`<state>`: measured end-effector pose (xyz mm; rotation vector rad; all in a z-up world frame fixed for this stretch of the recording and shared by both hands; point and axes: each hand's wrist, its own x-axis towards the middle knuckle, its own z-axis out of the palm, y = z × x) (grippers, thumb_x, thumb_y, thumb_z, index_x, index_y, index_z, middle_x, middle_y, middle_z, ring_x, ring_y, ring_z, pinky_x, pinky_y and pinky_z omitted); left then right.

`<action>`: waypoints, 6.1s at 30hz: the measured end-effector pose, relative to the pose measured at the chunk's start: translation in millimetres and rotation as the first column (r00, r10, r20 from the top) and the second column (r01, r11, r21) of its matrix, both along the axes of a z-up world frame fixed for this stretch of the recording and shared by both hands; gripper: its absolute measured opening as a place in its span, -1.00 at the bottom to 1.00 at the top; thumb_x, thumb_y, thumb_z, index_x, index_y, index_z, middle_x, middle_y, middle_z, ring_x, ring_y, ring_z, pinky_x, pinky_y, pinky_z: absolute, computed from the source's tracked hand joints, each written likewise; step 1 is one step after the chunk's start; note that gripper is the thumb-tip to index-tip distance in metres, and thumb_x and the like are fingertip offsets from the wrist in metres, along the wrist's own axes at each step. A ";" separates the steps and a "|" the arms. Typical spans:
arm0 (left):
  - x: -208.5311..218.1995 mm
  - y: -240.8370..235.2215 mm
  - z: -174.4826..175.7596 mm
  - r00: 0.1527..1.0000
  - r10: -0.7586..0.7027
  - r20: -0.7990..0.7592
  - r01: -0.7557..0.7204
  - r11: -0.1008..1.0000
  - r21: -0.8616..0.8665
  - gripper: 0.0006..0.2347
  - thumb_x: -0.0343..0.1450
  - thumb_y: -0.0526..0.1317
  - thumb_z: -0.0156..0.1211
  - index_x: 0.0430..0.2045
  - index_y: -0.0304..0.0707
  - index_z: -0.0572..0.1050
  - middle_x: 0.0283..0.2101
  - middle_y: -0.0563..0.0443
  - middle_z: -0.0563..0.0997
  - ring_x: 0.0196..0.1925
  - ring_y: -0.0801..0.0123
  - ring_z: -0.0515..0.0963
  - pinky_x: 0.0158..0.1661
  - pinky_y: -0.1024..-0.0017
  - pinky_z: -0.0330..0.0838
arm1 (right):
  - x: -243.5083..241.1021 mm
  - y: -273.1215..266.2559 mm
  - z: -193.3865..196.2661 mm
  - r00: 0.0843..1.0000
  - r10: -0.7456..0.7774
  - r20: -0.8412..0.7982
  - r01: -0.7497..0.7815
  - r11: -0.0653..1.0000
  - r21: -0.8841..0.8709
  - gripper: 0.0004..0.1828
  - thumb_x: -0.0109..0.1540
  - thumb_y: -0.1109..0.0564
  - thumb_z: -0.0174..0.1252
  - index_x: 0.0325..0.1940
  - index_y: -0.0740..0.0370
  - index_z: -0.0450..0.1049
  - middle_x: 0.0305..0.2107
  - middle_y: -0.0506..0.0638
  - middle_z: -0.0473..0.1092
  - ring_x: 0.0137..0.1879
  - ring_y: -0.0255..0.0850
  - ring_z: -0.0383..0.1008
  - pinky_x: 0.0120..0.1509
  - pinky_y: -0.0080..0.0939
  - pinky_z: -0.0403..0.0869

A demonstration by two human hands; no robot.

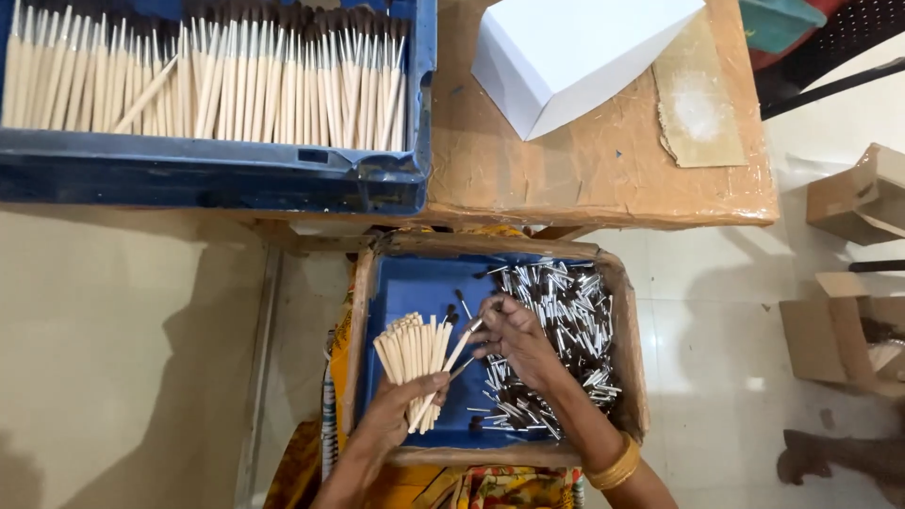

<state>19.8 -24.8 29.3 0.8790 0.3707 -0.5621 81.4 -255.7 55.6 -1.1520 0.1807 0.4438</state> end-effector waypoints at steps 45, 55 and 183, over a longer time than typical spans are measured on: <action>2.3 0.1 12.4 0.998 -0.043 0.043 0.040 0.997 0.062 -0.63 0.21 -0.40 0.41 -0.12 -0.45 0.49 -0.34 -0.11 0.67 -0.35 0.30 0.68 -0.35 0.40 0.61 | -3.5 -2.7 5.3 0.999 0.024 -0.036 -0.021 0.996 0.083 -0.89 0.32 0.15 0.15 -0.15 0.22 0.41 -0.29 0.15 0.56 -0.22 -0.15 0.65 -0.39 -0.29 0.58; 0.8 1.4 24.0 0.711 -0.556 0.431 -0.114 0.514 0.850 -0.68 0.13 -0.42 0.33 -0.23 -0.28 0.63 -0.29 -0.11 0.73 -0.25 0.18 0.73 -0.21 0.31 0.59 | -11.9 -1.1 -9.2 0.989 0.142 0.026 -0.128 0.943 -0.308 -0.80 0.29 0.10 0.25 -0.25 0.29 0.46 -0.45 0.13 0.53 -0.36 -0.16 0.60 -0.36 -0.23 0.59; 6.3 -3.3 -1.1 0.999 0.041 0.022 -0.039 0.997 -0.068 -0.76 0.30 -0.41 0.36 -0.23 -0.50 0.49 -0.52 -0.08 0.53 -0.54 0.34 0.51 -0.52 0.36 0.41 | -1.4 -10.5 6.6 0.989 -0.082 0.126 0.112 0.961 -0.251 -0.78 0.33 0.01 0.13 -0.14 0.23 0.47 -0.35 0.05 0.56 -0.24 -0.18 0.64 -0.22 -0.23 0.64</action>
